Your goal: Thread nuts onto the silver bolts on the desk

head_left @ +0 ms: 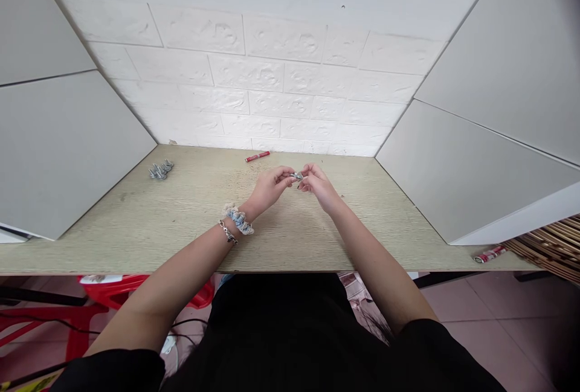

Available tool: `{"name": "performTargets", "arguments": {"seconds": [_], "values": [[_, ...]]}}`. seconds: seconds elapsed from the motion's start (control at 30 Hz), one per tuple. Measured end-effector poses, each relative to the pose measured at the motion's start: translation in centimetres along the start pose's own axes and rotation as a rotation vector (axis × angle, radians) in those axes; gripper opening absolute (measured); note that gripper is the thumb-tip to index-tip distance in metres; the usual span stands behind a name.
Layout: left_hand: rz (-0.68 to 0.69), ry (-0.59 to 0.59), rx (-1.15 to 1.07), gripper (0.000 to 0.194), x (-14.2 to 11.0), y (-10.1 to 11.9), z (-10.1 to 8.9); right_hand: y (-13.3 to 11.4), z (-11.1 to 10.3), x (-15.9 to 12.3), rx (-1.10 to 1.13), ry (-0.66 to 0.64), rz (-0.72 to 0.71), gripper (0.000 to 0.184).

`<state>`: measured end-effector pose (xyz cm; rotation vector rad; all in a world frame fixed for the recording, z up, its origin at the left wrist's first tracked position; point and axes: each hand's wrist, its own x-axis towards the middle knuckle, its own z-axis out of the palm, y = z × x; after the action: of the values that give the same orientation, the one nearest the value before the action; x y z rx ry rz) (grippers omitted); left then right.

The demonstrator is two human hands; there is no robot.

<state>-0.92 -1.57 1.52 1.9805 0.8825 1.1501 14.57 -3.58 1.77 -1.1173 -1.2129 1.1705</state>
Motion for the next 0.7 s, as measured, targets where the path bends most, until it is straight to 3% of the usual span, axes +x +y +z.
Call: {"name": "performTargets", "arguments": {"seconds": [0.13, 0.3, 0.7], "values": [[0.003, -0.005, 0.036, 0.022, -0.06, 0.15, -0.02, 0.40, -0.31, 0.42, -0.051, -0.026, 0.050, 0.011], [0.023, 0.003, 0.033, 0.020, -0.06, 0.25, -0.10, 0.80, -0.25, 0.31, -0.076, -0.153, 0.051, 0.036], [0.006, 0.014, -0.053, 0.024, 0.10, -0.48, 0.04, 0.40, 0.09, -0.24, 0.016, -0.142, -0.040, 0.039]]}}
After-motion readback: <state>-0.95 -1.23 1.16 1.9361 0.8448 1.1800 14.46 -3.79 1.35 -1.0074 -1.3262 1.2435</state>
